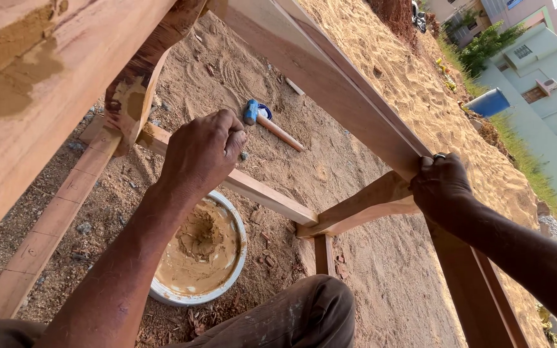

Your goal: Applying wood filler or putty to the joints of a wooden frame structure using a small scraper.

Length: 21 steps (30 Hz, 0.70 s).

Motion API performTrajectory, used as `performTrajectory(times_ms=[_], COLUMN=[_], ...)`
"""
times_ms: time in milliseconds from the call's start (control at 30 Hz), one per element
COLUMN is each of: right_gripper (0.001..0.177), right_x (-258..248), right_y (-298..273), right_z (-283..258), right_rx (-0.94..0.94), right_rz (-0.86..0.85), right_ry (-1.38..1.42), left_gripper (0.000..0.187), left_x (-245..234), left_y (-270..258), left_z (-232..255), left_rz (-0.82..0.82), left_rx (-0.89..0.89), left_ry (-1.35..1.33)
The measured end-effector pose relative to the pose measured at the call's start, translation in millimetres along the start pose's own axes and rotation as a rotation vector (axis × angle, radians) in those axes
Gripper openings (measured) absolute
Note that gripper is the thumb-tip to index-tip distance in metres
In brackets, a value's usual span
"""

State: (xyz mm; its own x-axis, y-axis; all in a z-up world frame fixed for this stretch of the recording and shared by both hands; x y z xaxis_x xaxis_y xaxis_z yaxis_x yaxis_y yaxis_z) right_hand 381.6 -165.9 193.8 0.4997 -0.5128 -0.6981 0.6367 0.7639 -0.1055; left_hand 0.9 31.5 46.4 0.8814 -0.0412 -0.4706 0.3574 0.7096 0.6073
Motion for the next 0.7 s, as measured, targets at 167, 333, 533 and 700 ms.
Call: performTrajectory(times_ms=[167,333,533,700], right_gripper=[0.014,0.020,0.022,0.023], right_x=[-7.2,-141.4,-207.2,-252.4], right_y=[-0.9,-85.7,-52.0,-92.0], right_z=[-10.9,9.0,127.9,116.2], right_rx=[-0.116,-0.097,-0.445,-0.267], right_rz=[-0.077,0.021,0.788,1.145], right_ry=[-0.952,-0.610,0.038,0.770], left_gripper=[0.015,0.014,0.017,0.019], left_x=[3.6,11.7,22.5,24.4], left_y=[2.3,11.9,7.8,5.6], left_z=[-3.8,-0.5,0.4,-0.8], left_rz=[-0.109,-0.093,-0.123,-0.146], left_rx=[-0.044,-0.032,-0.030,-0.025], left_ry=[0.040,0.031,0.047,0.056])
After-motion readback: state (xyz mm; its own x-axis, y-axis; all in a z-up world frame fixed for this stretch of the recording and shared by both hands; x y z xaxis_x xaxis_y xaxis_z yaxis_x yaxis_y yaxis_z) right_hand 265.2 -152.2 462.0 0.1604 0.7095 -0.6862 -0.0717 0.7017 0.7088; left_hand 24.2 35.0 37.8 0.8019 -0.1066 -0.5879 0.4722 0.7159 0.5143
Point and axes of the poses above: each hand's wrist, its own y-axis towards the middle knuckle, its own x-axis out of the palm, z = x × y, the point moved 6 cm from there along y, towards the middle knuckle, and after that the axes turned 5 degrees about y, right-handed, at the moved point
